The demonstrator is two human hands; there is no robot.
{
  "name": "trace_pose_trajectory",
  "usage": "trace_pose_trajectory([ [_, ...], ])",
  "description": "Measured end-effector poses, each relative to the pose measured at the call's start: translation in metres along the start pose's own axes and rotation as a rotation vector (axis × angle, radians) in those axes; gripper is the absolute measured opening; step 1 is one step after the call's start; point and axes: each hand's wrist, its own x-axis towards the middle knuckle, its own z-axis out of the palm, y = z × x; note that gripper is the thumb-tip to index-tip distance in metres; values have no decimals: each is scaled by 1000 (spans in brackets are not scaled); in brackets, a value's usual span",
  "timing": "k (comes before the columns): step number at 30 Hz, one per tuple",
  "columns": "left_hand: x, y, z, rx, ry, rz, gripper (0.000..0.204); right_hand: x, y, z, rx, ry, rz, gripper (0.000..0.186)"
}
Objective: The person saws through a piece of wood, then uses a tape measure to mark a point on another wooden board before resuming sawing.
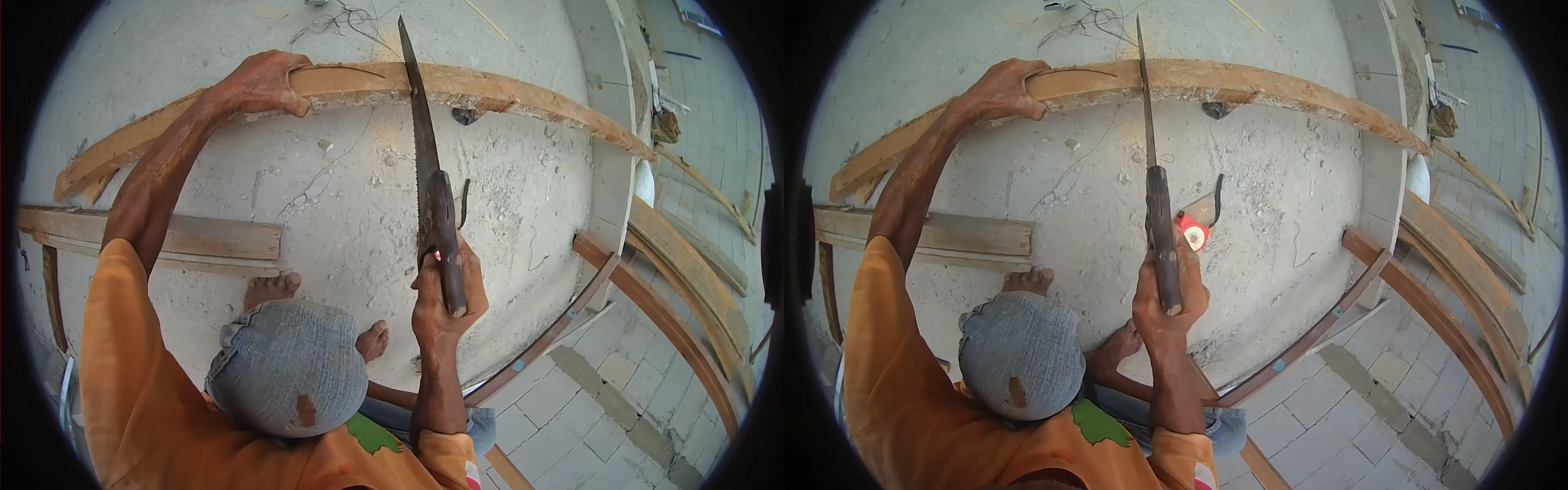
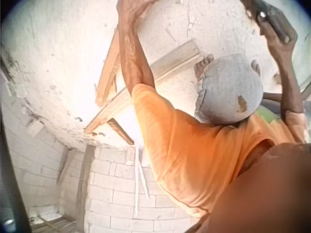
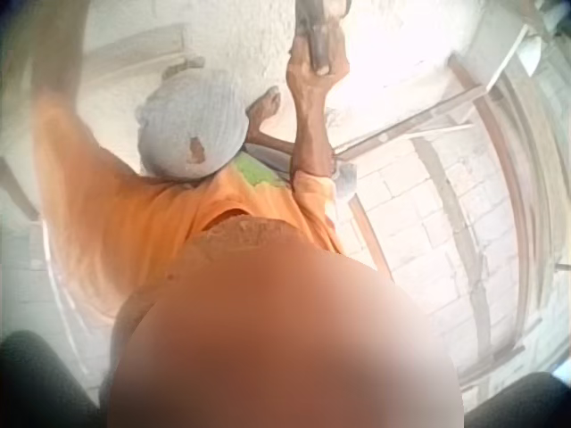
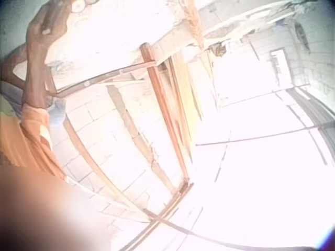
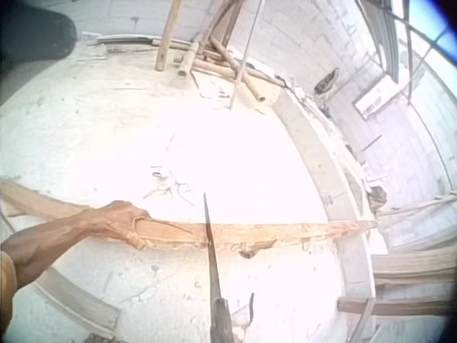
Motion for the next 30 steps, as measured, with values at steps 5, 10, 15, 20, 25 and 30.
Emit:
trace_pose_trajectory([
  [5,-9,-2,-23,57,58,-37,75,37,-10,33,107,51,-59,28],
  [10,-1,-3,-2,94,64,51,76,113,-14,62,103,-13,-93,31],
  [15,2,-3,-3,-42,41,31,76,-12,-8,-9,-24,-9,10,43],
  [20,10,1,15,36,116,88,77,121,-18,56,33,41,-105,26],
  [25,9,5,4,-32,-14,14,77,77,4,48,-6,62,-149,30],
  [30,-5,8,3,-101,-15,3,76,-4,-14,-32,-11,-103,81,38],
])
